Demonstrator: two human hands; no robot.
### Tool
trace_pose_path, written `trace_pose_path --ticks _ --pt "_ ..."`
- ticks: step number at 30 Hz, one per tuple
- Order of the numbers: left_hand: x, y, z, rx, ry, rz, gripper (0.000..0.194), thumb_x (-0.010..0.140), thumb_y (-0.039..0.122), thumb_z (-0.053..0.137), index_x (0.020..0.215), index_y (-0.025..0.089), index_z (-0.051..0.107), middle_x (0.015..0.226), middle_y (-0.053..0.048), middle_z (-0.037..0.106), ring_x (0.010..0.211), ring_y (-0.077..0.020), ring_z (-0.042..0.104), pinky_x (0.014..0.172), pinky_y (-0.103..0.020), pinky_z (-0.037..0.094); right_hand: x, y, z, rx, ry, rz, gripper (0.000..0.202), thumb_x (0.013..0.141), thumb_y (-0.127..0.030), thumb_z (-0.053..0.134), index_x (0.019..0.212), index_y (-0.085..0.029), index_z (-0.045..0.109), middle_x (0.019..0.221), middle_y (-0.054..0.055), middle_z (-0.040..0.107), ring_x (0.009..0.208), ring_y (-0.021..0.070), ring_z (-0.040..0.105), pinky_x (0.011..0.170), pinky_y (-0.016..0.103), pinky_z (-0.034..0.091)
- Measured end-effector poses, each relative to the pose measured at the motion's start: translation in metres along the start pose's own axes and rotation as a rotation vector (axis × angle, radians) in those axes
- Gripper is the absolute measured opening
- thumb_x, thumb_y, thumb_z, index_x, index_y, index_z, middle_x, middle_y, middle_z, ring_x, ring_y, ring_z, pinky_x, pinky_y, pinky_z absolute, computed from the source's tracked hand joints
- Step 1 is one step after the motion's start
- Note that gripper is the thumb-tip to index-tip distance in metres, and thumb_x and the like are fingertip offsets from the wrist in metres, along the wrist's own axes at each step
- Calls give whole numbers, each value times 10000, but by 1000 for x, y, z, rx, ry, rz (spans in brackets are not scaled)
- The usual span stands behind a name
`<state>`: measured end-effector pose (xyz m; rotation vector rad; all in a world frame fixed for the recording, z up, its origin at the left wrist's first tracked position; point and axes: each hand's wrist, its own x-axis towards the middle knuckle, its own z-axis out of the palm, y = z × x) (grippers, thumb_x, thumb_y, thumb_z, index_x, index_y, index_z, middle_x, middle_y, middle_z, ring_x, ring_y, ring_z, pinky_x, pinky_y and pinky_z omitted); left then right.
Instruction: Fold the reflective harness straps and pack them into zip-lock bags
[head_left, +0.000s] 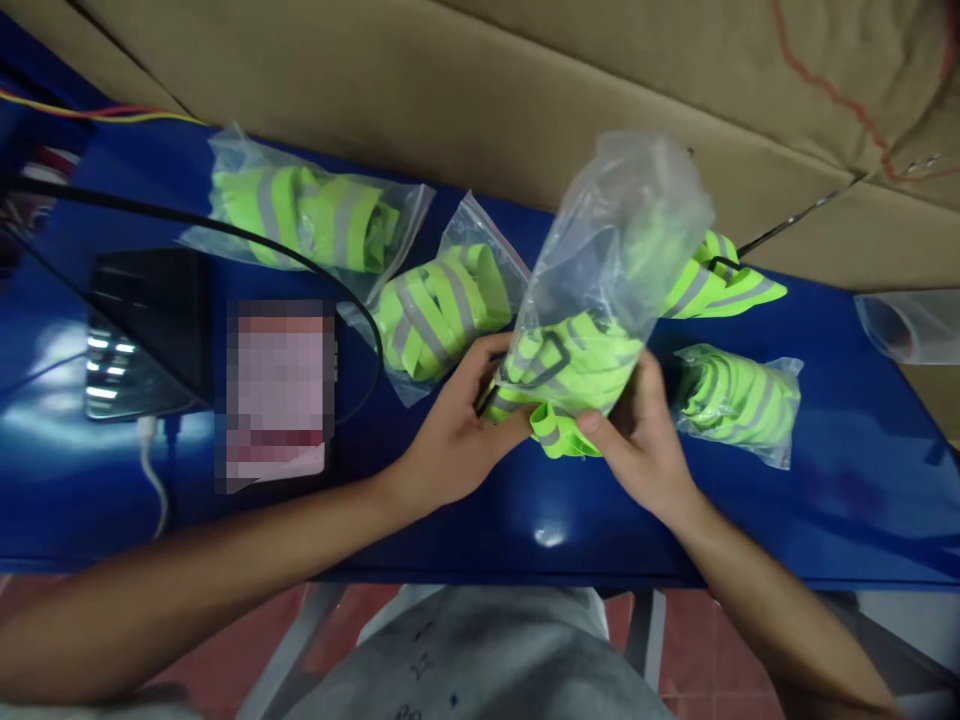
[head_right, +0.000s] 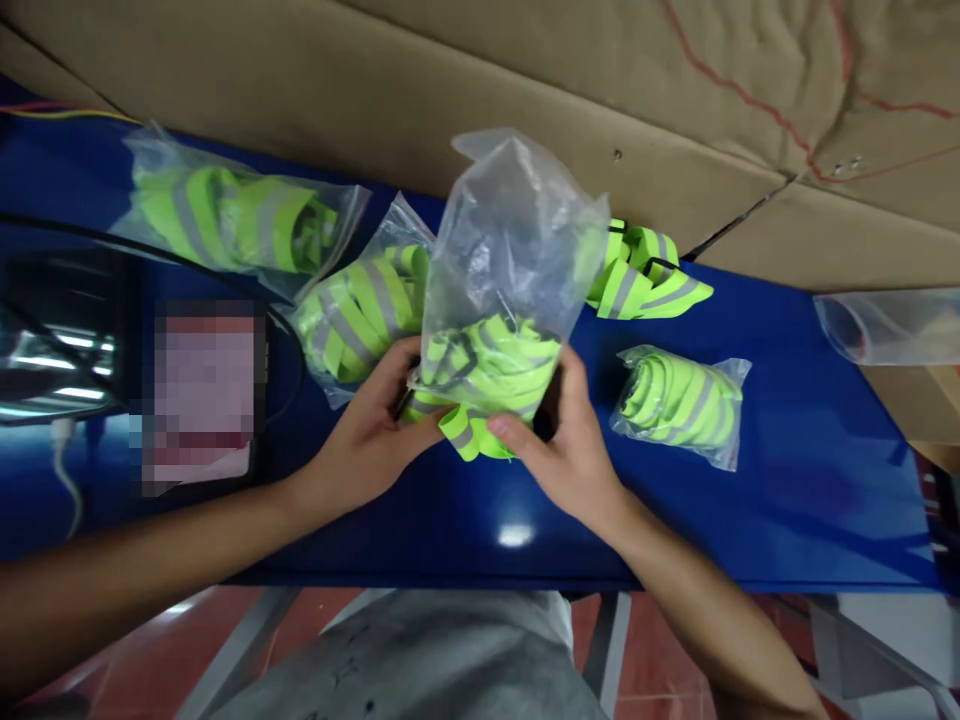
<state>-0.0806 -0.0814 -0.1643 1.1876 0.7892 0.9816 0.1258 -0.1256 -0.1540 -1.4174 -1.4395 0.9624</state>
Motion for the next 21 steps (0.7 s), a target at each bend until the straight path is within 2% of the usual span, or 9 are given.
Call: trace_pose_path --ticks 2,3,6,8,10,13,15,17,21 --pt "1 -2 -1 -80 57 -69 483 842 273 843 1250 251 587 1157 -20 679 1074 -173 655 953 -287 558 2 3 -6 52 67 -16 799 907 -534 741 1568 -356 331 1508 97 528 1205 219 676 1007 374 606" --pt "0 -3 -1 -130 71 -100 494 834 296 851 1250 264 588 1161 -16 673 1091 -179 650 962 -295 554 3 4 -9 91 70 2 788 904 -547 739 1561 -374 339 1502 91 533 1160 213 693 967 368 620" --pt "-1 -4 0 -246 44 -138 528 808 363 874 1243 296 583 1164 -8 660 1138 -198 638 988 -317 544 2 6 -13 227 -112 126 605 952 -582 663 1488 -358 494 1413 67 641 1138 225 717 968 376 619" --pt "-2 -4 0 -253 32 -127 505 792 349 889 1182 291 575 1120 3 650 1104 -185 639 962 -301 544 -2 6 -12 265 -212 177 477 1008 -575 576 1410 -322 608 1336 58 705 1166 239 717 1001 382 603" --pt "-3 -4 1 -219 59 -98 462 778 289 900 1084 267 554 1073 18 625 1048 -153 633 926 -262 537 -7 2 -9 248 -234 189 445 1037 -564 526 1372 -303 659 1299 54 727 1189 247 711 1018 379 594" --pt "-2 -3 3 -161 88 -63 455 770 230 895 1005 238 505 1031 29 594 989 -121 623 900 -231 531 -12 -7 -4 222 -245 218 484 1044 -577 507 1427 -304 619 1334 48 711 1247 239 682 1103 381 555" --pt "-2 -2 5 -138 83 -64 487 768 228 890 1051 235 493 1059 17 601 1014 -132 631 929 -251 535 -15 -13 2 231 -237 247 514 1034 -574 539 1469 -301 561 1364 45 695 1290 221 657 1157 368 517" --pt "-2 -2 7 -110 80 -59 564 757 231 891 1143 232 480 1146 -12 615 1084 -156 637 976 -282 534 -17 -16 9 261 -221 250 579 993 -578 619 1479 -281 515 1377 55 687 1291 210 655 1130 339 537" --pt "-7 -4 8 25 71 -16 549 789 241 843 1183 218 462 1158 -51 649 1063 -183 662 986 -335 544 -19 -16 25 270 -194 221 770 817 -552 839 1435 -236 506 1414 95 659 1301 243 651 1093 345 565"
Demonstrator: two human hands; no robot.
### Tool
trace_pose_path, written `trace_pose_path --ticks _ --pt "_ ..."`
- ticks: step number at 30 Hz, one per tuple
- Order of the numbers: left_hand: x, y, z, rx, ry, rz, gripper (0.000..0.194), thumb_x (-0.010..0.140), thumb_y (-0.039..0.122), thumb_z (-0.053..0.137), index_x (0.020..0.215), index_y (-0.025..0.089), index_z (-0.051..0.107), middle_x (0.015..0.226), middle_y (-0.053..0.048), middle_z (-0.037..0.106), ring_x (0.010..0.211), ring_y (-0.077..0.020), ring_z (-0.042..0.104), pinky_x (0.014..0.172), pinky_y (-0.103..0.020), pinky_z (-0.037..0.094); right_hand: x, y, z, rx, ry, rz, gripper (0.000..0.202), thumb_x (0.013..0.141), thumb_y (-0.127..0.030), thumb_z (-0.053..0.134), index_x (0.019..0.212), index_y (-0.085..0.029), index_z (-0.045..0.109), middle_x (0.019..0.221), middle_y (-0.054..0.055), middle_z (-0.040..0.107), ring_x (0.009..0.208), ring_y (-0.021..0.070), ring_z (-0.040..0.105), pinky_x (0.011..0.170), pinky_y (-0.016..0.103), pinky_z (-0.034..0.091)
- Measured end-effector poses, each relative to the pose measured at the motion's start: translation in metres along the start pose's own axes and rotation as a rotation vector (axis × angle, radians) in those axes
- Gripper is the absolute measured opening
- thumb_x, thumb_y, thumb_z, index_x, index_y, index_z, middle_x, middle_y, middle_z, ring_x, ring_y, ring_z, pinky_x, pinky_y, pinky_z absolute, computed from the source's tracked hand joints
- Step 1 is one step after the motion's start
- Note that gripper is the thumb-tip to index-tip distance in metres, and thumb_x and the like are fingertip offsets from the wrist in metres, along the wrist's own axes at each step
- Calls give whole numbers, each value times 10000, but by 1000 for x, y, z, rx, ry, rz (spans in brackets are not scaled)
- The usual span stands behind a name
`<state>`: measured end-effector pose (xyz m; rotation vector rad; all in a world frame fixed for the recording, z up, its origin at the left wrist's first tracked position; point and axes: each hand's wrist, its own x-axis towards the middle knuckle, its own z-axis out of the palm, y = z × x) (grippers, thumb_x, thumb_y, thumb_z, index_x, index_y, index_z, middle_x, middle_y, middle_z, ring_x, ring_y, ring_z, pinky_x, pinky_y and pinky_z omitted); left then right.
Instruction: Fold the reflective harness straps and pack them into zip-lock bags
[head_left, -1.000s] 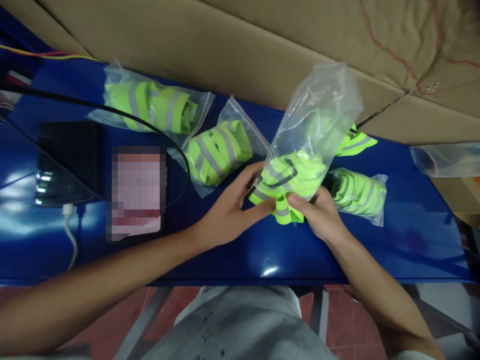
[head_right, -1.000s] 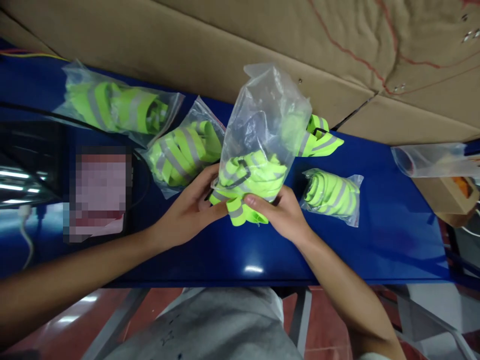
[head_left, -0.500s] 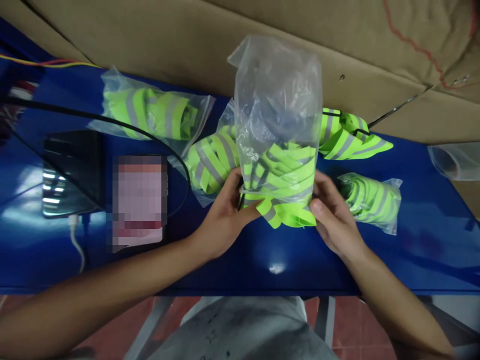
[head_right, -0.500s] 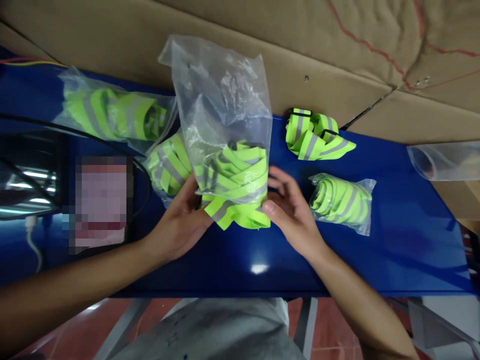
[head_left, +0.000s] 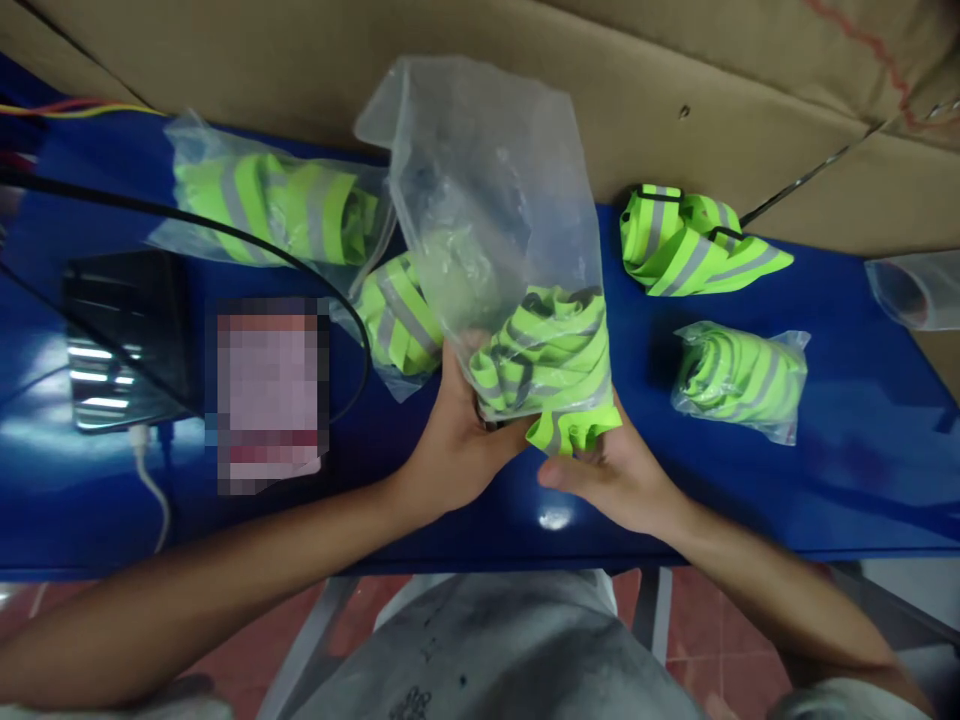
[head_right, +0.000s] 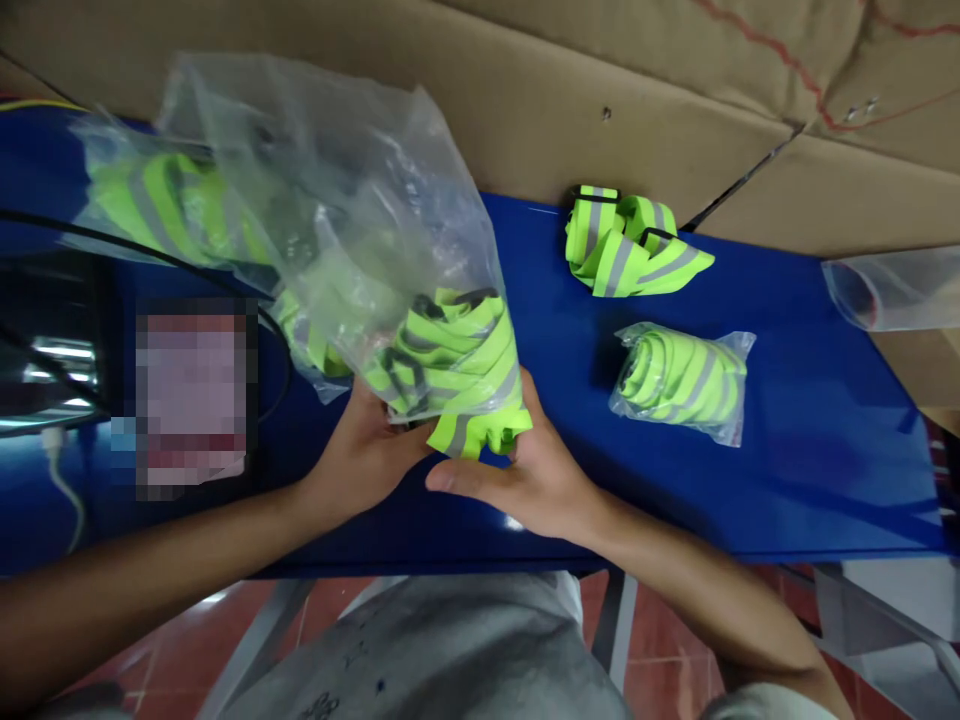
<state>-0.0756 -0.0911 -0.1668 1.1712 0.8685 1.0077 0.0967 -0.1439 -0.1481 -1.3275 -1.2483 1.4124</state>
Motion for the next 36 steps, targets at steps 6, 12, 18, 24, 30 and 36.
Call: trace_pose_path --ticks 6,12,18,24,30,36 --pt "-4 9 -3 -60 -119 -108 639 789 260 850 1312 234 483 1452 -122 586 1320 -281 619 1079 -413 541 7 -3 -7 -64 115 -91 399 923 -409 758 1251 -207 654 1177 46 771 1090 203 738 954 303 612" --pt "-4 17 -3 -342 -122 -168 803 736 439 920 1404 314 494 1388 -62 635 1344 -304 612 1148 -467 518 4 -9 -16 -81 -24 -102 340 921 -351 773 1217 -217 674 1122 18 772 1038 182 740 912 281 617" --pt "2 19 1 -361 28 -246 760 744 302 917 1392 328 521 1386 -34 658 1319 -267 634 1146 -439 520 6 0 0 -38 187 -129 533 860 -367 828 1263 -275 490 1185 32 654 1044 165 696 864 291 634" --pt "6 22 4 -412 82 -209 595 751 288 919 1260 287 611 1234 -12 721 1161 -219 704 1089 -407 561 6 6 1 -181 366 -430 337 883 -208 796 1142 -290 596 1133 16 638 968 136 660 750 247 598" --pt "-6 25 31 -489 54 -231 531 734 295 932 1208 257 696 1144 -14 763 1103 -205 720 1042 -359 563 5 -4 -8 -299 499 -518 182 876 -205 795 1030 -233 704 862 -10 658 712 109 610 599 246 533" --pt "5 28 57 -632 16 -293 364 734 241 904 1070 228 765 1066 -4 792 1117 -202 717 1016 -309 549 5 -12 -19 -271 578 -527 100 910 -236 761 997 -231 711 871 -13 629 751 103 624 622 229 545"
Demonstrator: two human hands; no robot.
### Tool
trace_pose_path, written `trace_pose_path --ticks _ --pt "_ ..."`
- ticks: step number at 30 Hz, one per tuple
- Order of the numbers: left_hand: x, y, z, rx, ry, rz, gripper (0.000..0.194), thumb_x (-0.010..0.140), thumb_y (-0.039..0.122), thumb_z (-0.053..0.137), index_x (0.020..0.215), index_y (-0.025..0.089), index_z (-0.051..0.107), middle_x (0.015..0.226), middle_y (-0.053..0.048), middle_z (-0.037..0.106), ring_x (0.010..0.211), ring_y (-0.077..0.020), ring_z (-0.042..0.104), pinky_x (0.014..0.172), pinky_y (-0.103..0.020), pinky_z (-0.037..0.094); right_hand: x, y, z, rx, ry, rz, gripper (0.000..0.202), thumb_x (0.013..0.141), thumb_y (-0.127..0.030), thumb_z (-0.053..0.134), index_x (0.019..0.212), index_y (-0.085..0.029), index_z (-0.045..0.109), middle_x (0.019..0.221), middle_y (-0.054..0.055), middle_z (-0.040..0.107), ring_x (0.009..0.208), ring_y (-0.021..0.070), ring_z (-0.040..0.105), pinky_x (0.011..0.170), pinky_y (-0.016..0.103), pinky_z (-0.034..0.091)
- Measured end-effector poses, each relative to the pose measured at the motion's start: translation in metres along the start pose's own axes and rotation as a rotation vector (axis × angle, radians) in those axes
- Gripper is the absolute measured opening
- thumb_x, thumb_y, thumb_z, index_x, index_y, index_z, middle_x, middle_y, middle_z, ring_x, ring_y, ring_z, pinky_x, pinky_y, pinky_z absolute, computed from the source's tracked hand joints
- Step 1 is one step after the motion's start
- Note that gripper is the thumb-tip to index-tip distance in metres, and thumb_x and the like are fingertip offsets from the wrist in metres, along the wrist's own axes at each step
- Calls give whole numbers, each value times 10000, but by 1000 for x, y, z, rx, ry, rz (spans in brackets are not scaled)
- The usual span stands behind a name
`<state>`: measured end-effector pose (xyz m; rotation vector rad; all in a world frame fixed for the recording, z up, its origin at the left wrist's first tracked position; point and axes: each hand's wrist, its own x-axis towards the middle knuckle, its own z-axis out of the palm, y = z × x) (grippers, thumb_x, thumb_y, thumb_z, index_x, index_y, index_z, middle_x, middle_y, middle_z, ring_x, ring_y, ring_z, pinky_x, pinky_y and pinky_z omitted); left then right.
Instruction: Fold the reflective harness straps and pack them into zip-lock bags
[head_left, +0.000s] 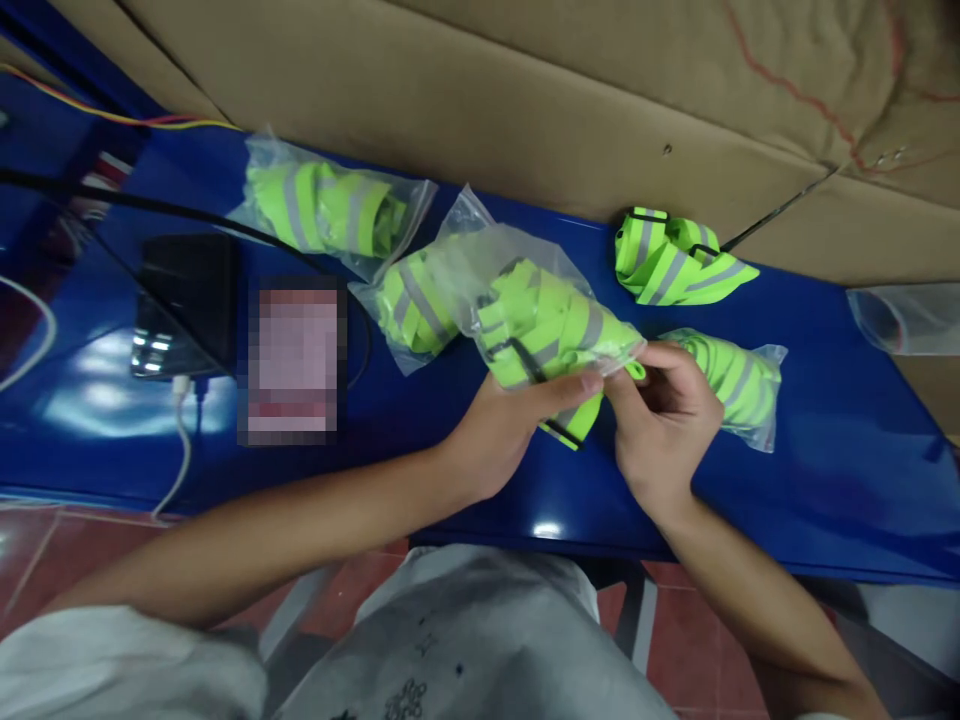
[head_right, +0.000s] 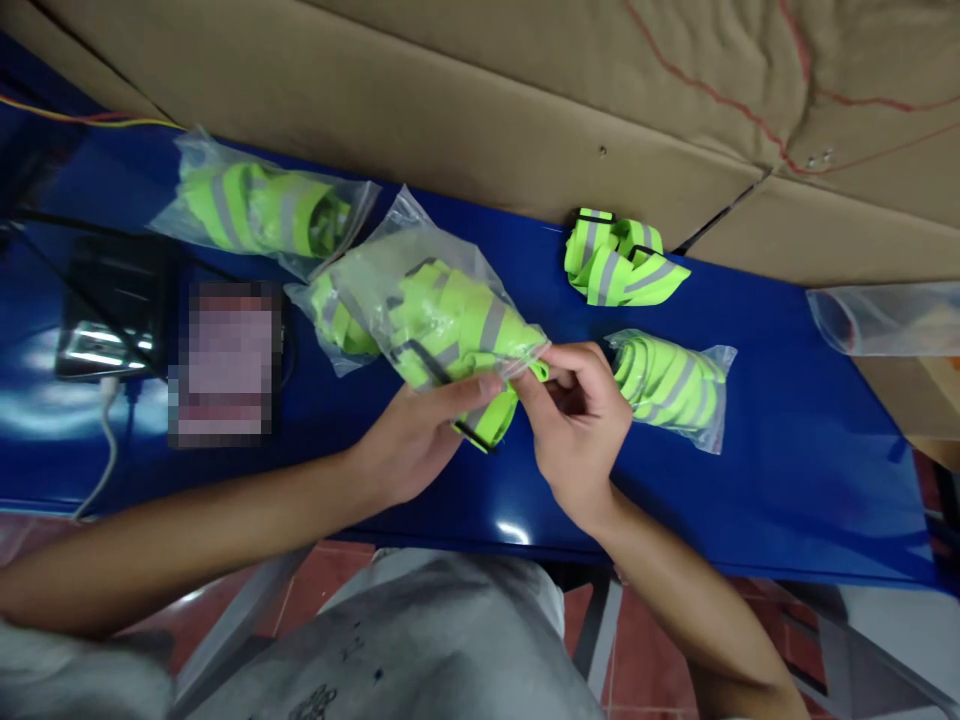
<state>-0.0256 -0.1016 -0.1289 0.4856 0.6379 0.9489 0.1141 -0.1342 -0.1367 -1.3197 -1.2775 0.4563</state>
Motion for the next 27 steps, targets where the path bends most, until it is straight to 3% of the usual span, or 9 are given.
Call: trace_pose_path --ticks 5,8,12,16,19,22,27 --pt "19 9 -5 67 -46 -56 292 730 245 877 1001 192 784 1016 -29 799 1080 -259 732 918 -333 566 -6 11 -5 107 -244 66 535 837 -251 838 1291 -302 560 1298 38 524 1049 147 673 850 293 643" --pt "16 0 -11 34 -34 -71 315 736 243 878 1035 213 783 1054 -18 796 1107 -252 724 984 -356 543 -9 16 -1 73 -214 165 510 797 -228 853 1167 -278 505 1233 32 526 1005 149 673 785 273 637" --pt "5 -16 -16 -72 -109 -180 256 787 326 871 1009 228 790 1147 -30 783 1252 -276 663 1095 -410 502 -9 15 6 39 -99 172 327 865 -180 734 1059 -261 483 1045 7 543 865 134 653 650 240 579" --pt "4 -12 -22 -129 -132 -271 236 814 386 863 987 237 804 1135 -37 780 1278 -282 645 1112 -427 508 -7 11 3 -260 -187 -86 309 935 -228 690 1211 -258 556 1109 62 558 921 180 637 689 301 578" --pt "8 -1 -26 -129 -82 -280 261 789 377 882 992 231 805 1128 -37 779 1267 -283 650 1121 -436 518 -5 10 -6 -503 -294 -369 533 992 -307 644 1497 -257 481 1262 137 596 1139 273 633 911 415 578" --pt "9 6 -27 -122 -67 -268 259 776 364 880 976 216 804 1134 -44 771 1255 -285 653 1089 -436 550 -5 10 -13 -628 -309 -575 733 972 -379 688 1616 -205 383 1317 166 630 1240 326 607 1054 459 488" --pt "5 1 -23 -158 -96 -290 199 769 346 888 883 214 792 920 -17 747 997 -185 701 895 -291 581 -11 7 -12 -803 -419 -637 751 952 -498 705 1578 -175 445 1336 162 693 1301 366 575 1082 465 361"
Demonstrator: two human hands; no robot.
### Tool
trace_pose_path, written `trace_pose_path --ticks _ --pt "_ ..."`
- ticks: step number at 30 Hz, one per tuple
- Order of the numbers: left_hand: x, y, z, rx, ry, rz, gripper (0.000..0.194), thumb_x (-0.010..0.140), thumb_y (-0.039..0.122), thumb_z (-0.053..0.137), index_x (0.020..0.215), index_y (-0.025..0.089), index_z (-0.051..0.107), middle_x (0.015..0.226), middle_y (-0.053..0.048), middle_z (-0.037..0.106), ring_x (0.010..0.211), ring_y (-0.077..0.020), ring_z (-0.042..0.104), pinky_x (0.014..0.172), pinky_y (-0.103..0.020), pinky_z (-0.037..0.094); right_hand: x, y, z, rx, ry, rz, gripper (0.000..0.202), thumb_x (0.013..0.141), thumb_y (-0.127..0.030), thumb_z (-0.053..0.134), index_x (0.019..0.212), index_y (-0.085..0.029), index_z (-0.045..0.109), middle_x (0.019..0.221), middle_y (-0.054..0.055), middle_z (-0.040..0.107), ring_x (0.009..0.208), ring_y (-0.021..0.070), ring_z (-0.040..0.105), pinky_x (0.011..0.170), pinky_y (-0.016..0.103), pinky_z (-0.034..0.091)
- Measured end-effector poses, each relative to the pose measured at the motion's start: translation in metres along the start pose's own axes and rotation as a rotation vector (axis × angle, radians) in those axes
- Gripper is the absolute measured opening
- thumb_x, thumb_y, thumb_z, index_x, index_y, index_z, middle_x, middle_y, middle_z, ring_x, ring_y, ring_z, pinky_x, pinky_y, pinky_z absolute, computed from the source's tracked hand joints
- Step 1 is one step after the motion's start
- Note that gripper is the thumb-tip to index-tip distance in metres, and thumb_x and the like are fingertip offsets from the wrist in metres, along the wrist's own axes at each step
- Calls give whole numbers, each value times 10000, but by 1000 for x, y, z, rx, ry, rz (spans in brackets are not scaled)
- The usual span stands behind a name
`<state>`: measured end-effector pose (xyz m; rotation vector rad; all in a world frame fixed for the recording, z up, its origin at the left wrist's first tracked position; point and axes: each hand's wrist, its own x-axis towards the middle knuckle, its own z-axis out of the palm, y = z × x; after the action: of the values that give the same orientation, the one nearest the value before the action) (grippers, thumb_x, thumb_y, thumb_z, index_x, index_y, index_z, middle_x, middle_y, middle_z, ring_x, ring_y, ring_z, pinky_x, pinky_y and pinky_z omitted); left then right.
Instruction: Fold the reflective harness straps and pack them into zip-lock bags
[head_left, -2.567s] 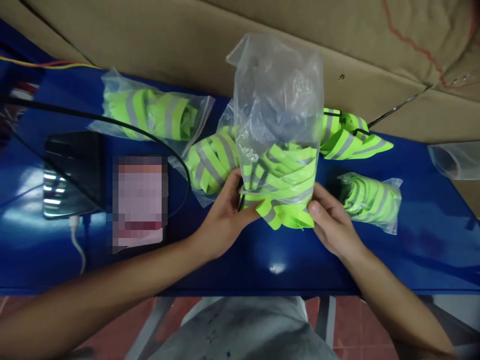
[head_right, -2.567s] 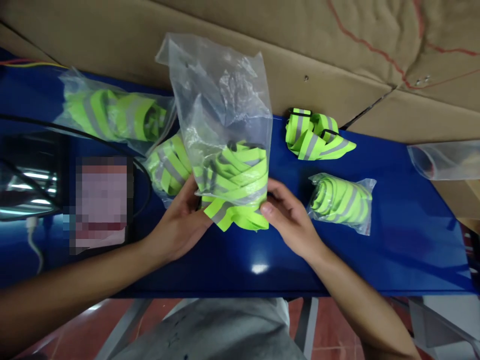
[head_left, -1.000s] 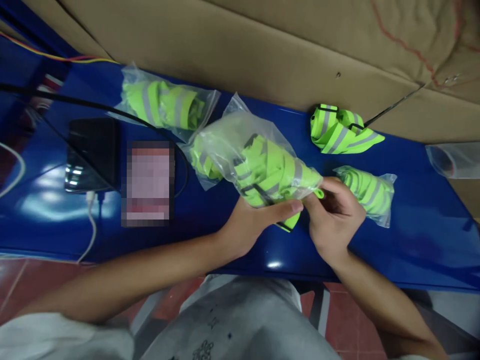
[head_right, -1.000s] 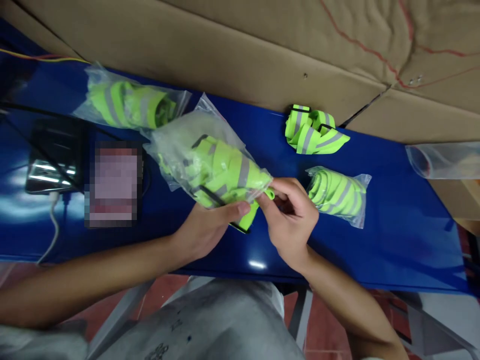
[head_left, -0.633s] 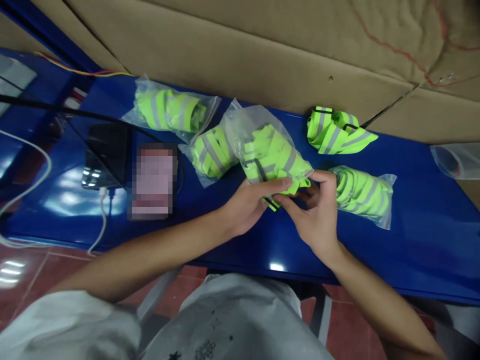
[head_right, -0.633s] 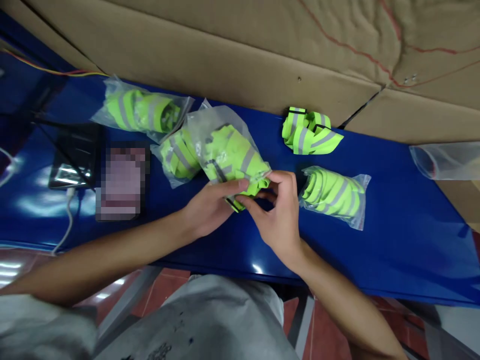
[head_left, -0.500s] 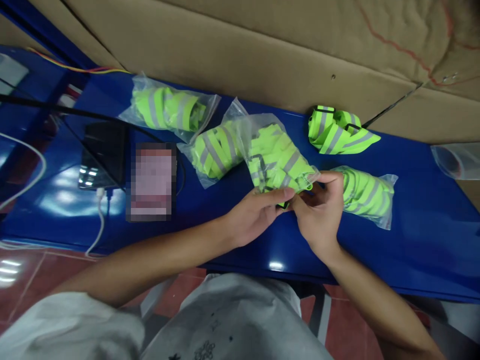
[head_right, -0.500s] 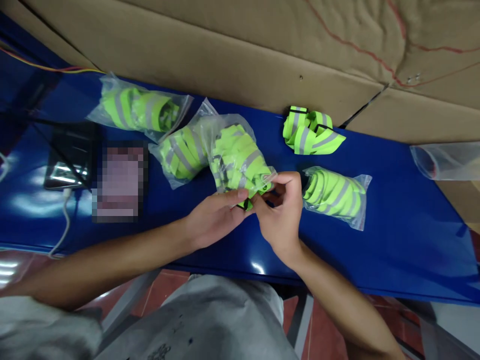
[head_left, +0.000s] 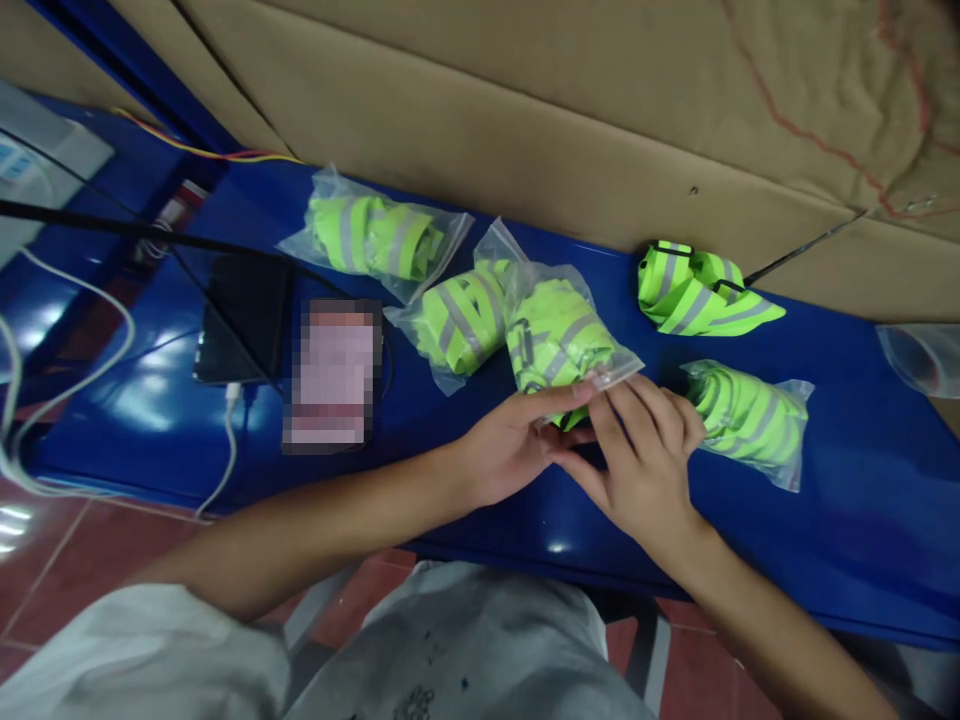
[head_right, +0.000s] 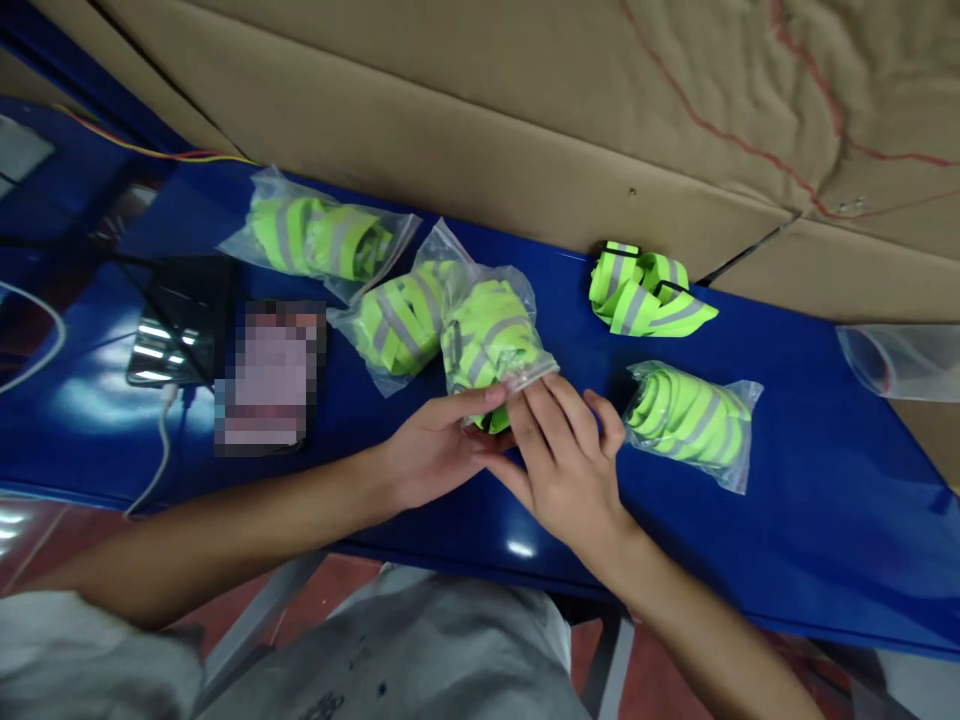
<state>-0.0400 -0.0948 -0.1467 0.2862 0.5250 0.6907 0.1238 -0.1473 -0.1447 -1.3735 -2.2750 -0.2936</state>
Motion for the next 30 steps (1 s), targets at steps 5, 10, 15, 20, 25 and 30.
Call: trace_pose_path --ticks 5,10,15,20,25,30 --pt "-2 -11 -1 -12 -67 -72 196 772 299 887 920 199 805 895 -18 752 883 -149 683 871 -260 556 3 -7 1 -129 -52 96 757 963 -600 642 1562 -172 465 1342 158 705 1289 389 541 1091 490 255" --pt "-1 -12 1 126 -202 -28 267 833 449 844 941 211 793 1058 -62 783 1168 -265 688 1103 -404 485 4 6 -2 -43 -67 103 878 964 -645 602 1635 -147 331 1454 210 623 1310 414 523 1093 532 306" --pt "2 -4 1 140 -180 -59 489 835 682 748 1018 228 770 1041 -76 771 1211 -308 670 1046 -426 532 1 14 -8 110 54 -58 809 952 -460 714 1610 -155 355 1421 195 660 1249 333 641 1030 455 455" --pt "3 4 0 94 -40 -74 462 860 668 730 967 221 773 949 -55 766 959 -222 721 815 -302 582 4 6 -7 87 -56 -180 556 1011 -376 645 1496 -141 509 1375 144 706 1307 289 653 1170 467 370" --pt "8 -11 -4 128 -31 -70 321 894 534 761 965 221 776 901 -29 751 830 -151 690 738 -232 544 3 5 8 1 -144 -73 529 1005 -480 632 1363 -92 627 1284 196 738 1229 337 679 1152 526 367" --pt "5 -13 -5 321 -165 -101 587 889 755 626 1138 238 754 979 -74 769 970 -218 728 879 -335 570 4 25 2 77 -79 -113 449 1029 -424 614 1377 -141 628 1176 133 782 1067 282 731 997 450 439"
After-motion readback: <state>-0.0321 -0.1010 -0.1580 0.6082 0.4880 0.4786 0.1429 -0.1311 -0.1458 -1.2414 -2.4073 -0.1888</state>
